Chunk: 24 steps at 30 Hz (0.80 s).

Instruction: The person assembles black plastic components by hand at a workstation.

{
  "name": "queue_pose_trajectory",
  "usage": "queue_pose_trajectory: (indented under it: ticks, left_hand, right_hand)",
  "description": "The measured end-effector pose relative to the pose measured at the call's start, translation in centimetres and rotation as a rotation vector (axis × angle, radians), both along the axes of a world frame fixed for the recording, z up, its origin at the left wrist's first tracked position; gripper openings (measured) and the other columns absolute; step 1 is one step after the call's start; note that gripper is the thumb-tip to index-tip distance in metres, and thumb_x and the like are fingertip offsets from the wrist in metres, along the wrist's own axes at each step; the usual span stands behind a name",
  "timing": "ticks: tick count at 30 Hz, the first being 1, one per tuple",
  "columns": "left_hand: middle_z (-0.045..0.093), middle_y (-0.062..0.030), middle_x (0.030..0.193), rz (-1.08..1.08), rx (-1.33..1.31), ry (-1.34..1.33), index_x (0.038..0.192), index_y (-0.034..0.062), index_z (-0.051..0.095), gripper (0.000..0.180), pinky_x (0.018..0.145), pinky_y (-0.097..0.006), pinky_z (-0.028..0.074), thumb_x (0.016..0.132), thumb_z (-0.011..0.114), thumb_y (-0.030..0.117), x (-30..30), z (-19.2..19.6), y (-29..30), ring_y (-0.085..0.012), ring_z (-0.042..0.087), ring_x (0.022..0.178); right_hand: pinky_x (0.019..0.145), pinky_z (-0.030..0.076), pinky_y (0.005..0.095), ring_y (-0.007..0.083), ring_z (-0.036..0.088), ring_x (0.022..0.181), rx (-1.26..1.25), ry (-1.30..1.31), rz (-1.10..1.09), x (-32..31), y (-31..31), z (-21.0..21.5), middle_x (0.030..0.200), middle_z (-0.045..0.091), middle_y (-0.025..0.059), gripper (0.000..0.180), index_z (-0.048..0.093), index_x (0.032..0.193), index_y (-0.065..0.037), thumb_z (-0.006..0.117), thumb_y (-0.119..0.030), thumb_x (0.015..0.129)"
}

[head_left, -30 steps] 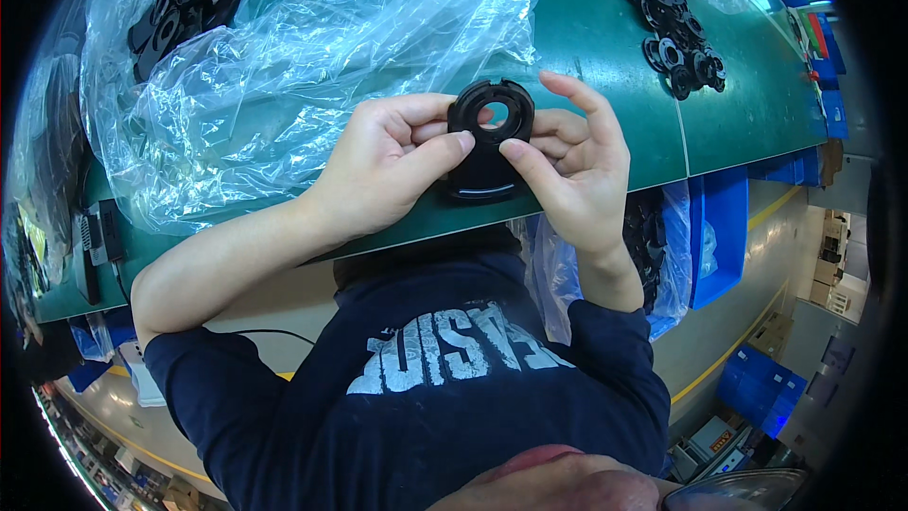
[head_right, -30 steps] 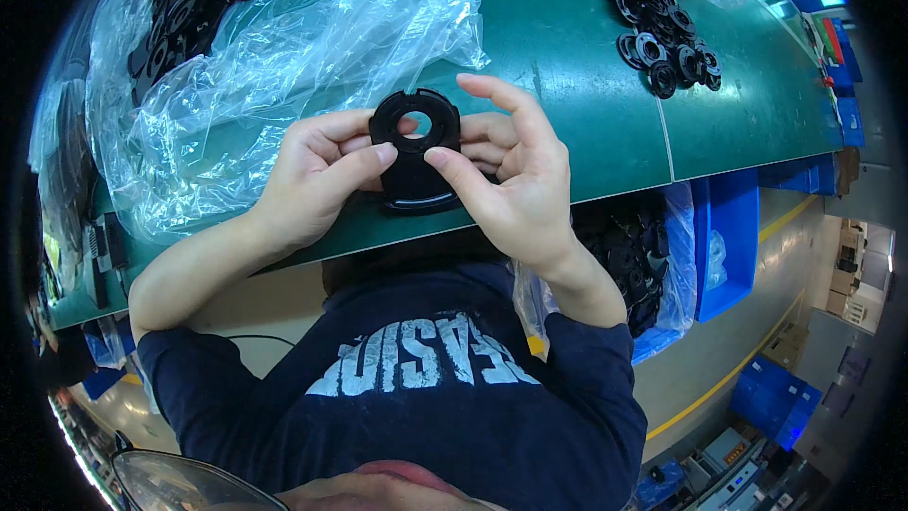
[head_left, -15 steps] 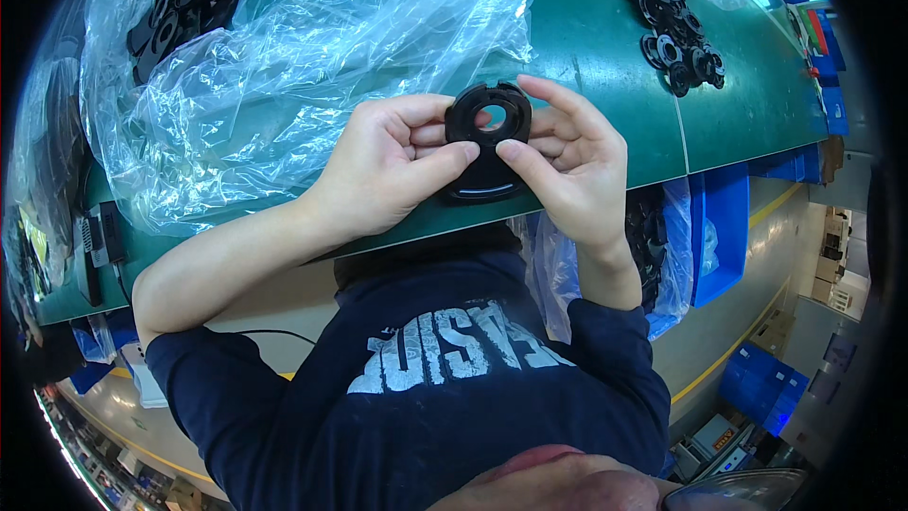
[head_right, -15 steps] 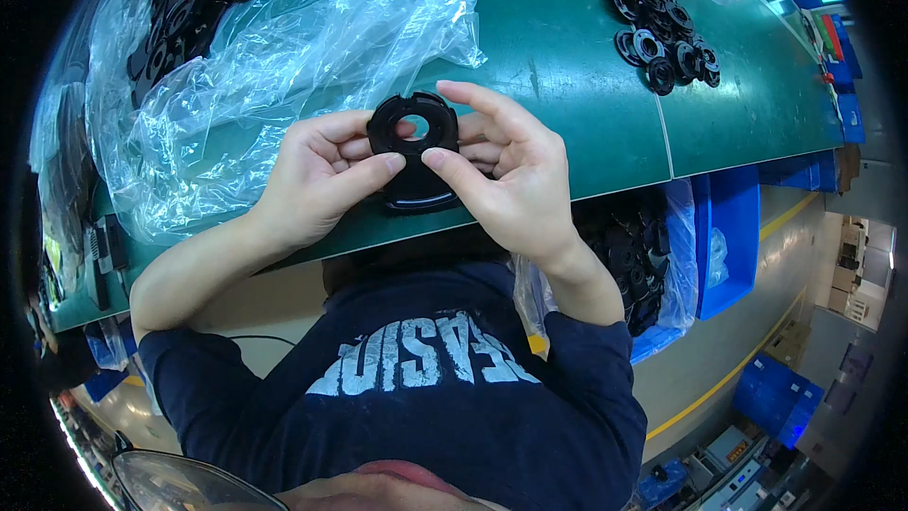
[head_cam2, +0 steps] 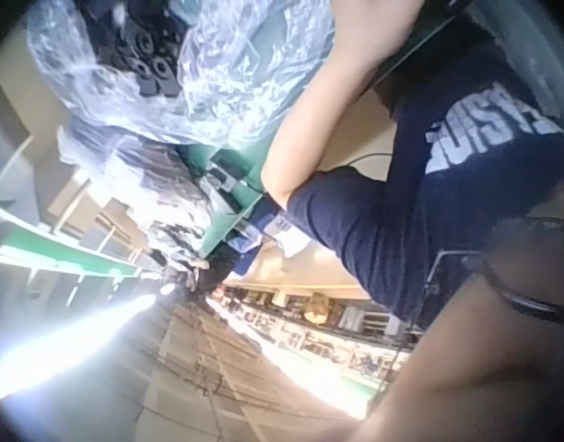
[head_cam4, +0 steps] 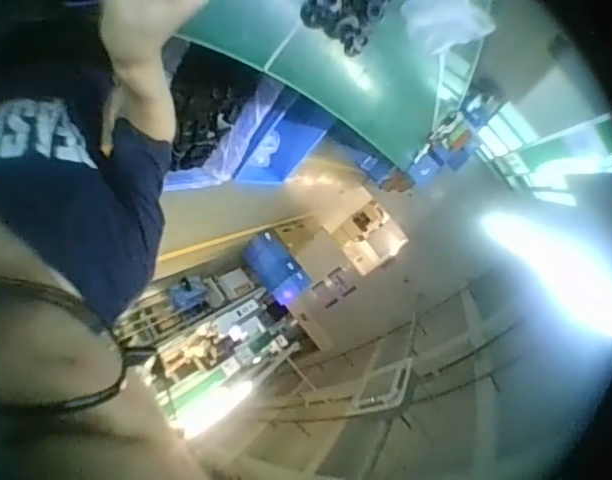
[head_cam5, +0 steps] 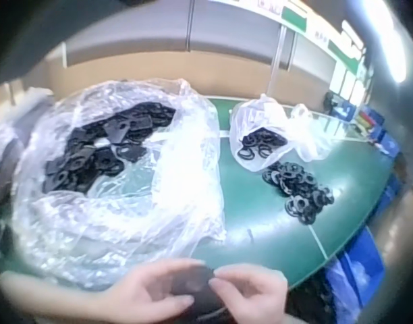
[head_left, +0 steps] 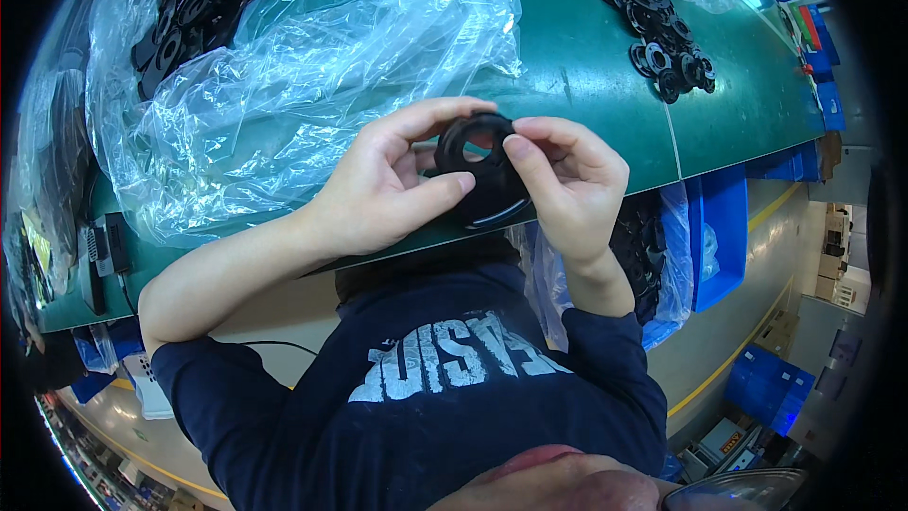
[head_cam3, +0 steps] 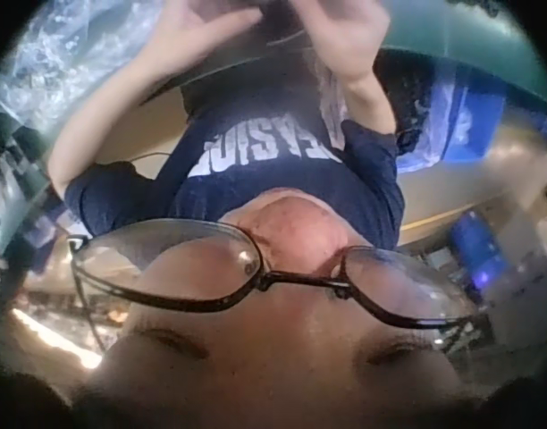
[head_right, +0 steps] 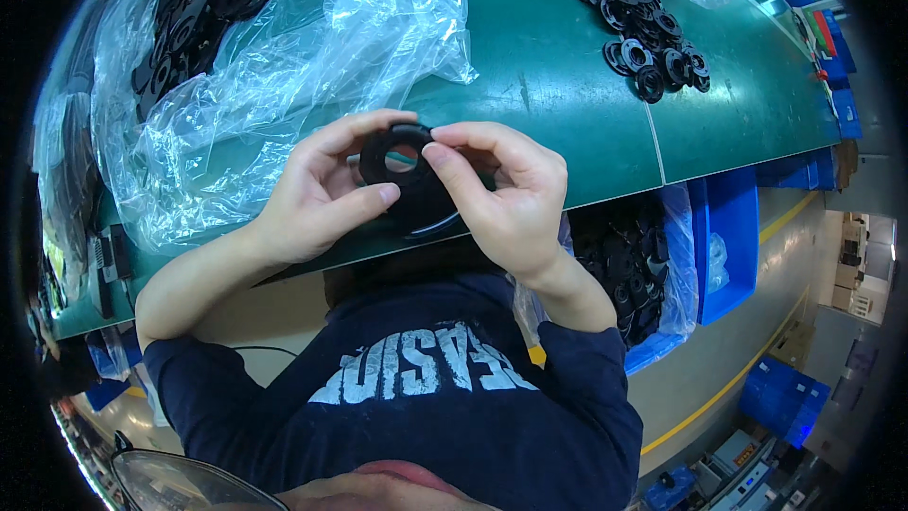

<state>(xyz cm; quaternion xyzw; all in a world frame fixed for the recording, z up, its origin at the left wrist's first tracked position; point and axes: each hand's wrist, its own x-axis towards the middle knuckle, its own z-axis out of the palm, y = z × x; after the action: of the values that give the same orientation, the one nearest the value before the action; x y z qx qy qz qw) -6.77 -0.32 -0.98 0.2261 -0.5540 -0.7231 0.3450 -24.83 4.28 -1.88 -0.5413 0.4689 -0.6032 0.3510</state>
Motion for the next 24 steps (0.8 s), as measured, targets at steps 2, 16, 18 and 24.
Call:
queue_pose_trajectory:
  ticks: [2, 16, 18, 24]
  left_hand:
    - [0.057, -0.0086, 0.111, -0.031, 0.005, -0.021, 0.127, -0.0016, 0.045, 0.044, 0.089, -0.026, 0.044, 0.085, 0.057, 0.003, 0.3, 0.1, -0.3, -0.0126, 0.055, 0.102]
    - [0.067, -0.0072, 0.085, 0.088, -0.083, -0.262, 0.102, -0.0033, 0.066, 0.020, 0.068, -0.020, 0.048, 0.087, 0.059, 0.007, 0.5, 1.3, 0.1, -0.0075, 0.060, 0.076]
    - [0.068, -0.0081, 0.085, 0.109, -0.064, -0.242, 0.101, -0.0039, 0.066, 0.020, 0.068, -0.020, 0.048, 0.086, 0.059, 0.007, 0.4, 1.1, 0.1, -0.0077, 0.060, 0.076]
    - [0.068, -0.0098, 0.084, 0.115, -0.070, -0.324, 0.100, -0.0051, 0.066, 0.019, 0.069, -0.021, 0.049, 0.085, 0.060, 0.006, 0.6, 1.3, 0.3, -0.0093, 0.062, 0.077]
  right_hand:
    - [0.068, 0.050, 0.0224, 0.0137, 0.063, 0.078, -0.057, 0.055, -0.003, -0.1, -0.1, 0.1, 0.086, 0.066, 0.0118, 0.013, 0.064, 0.088, 0.006, 0.067, 0.007, 0.075]
    - [0.064, 0.050, 0.0203, 0.0132, 0.063, 0.075, 0.145, -0.098, 0.104, 0.7, 0.6, 0.6, 0.087, 0.064, 0.0107, 0.013, 0.065, 0.089, 0.006, 0.068, 0.003, 0.077]
    - [0.064, 0.050, 0.0201, 0.0129, 0.063, 0.075, 0.098, -0.043, 0.151, 0.5, 0.4, 0.5, 0.087, 0.063, 0.0106, 0.012, 0.065, 0.089, 0.006, 0.067, 0.003, 0.078]
    - [0.063, 0.049, 0.0193, 0.0125, 0.062, 0.073, 0.044, 0.028, 0.244, 0.2, 0.2, 0.3, 0.084, 0.062, 0.0100, 0.009, 0.065, 0.089, 0.007, 0.064, 0.003, 0.080]
